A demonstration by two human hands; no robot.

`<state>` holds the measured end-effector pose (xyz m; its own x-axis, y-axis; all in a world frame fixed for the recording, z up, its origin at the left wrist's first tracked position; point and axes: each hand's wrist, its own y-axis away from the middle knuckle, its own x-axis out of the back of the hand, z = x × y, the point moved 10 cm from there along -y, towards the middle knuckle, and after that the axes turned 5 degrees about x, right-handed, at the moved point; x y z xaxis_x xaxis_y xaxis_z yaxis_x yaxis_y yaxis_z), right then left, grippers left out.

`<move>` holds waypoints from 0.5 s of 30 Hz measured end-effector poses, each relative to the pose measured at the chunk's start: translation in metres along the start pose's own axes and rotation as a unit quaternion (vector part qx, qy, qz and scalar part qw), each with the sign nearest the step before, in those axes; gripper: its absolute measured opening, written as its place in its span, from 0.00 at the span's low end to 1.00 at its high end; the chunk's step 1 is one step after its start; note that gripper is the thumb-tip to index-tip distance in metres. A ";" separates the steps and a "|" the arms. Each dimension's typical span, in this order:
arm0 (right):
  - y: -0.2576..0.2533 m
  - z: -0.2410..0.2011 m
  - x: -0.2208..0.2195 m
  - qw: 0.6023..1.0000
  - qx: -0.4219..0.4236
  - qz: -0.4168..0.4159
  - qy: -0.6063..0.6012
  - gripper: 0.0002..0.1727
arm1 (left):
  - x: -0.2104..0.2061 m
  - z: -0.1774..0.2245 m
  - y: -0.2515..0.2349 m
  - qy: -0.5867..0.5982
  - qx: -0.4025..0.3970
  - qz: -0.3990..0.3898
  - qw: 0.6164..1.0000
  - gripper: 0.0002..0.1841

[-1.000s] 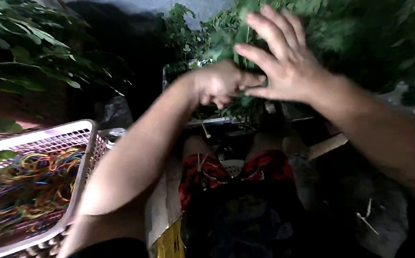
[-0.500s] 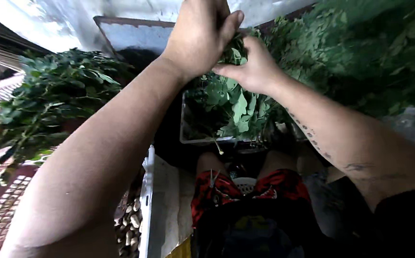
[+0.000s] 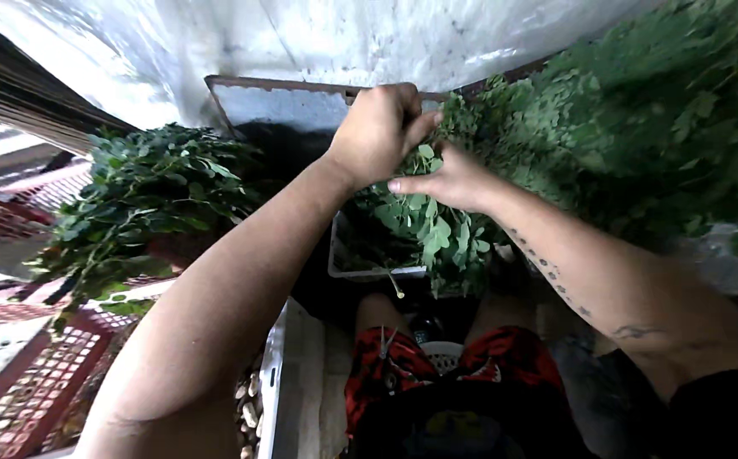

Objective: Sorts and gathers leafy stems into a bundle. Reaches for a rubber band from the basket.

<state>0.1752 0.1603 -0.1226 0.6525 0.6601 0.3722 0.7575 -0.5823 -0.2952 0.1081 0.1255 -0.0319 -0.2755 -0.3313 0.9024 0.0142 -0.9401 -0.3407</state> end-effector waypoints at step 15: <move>0.039 0.012 -0.016 0.879 0.067 -0.230 -0.413 0.13 | 0.001 0.035 0.020 0.109 0.012 -0.051 0.993 0.06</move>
<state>0.1942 0.1327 -0.1507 0.0278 0.9627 -0.2692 0.9055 -0.1383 -0.4013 0.1415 0.1035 -0.0292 -0.4782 -0.2115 0.8524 -0.0020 -0.9703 -0.2419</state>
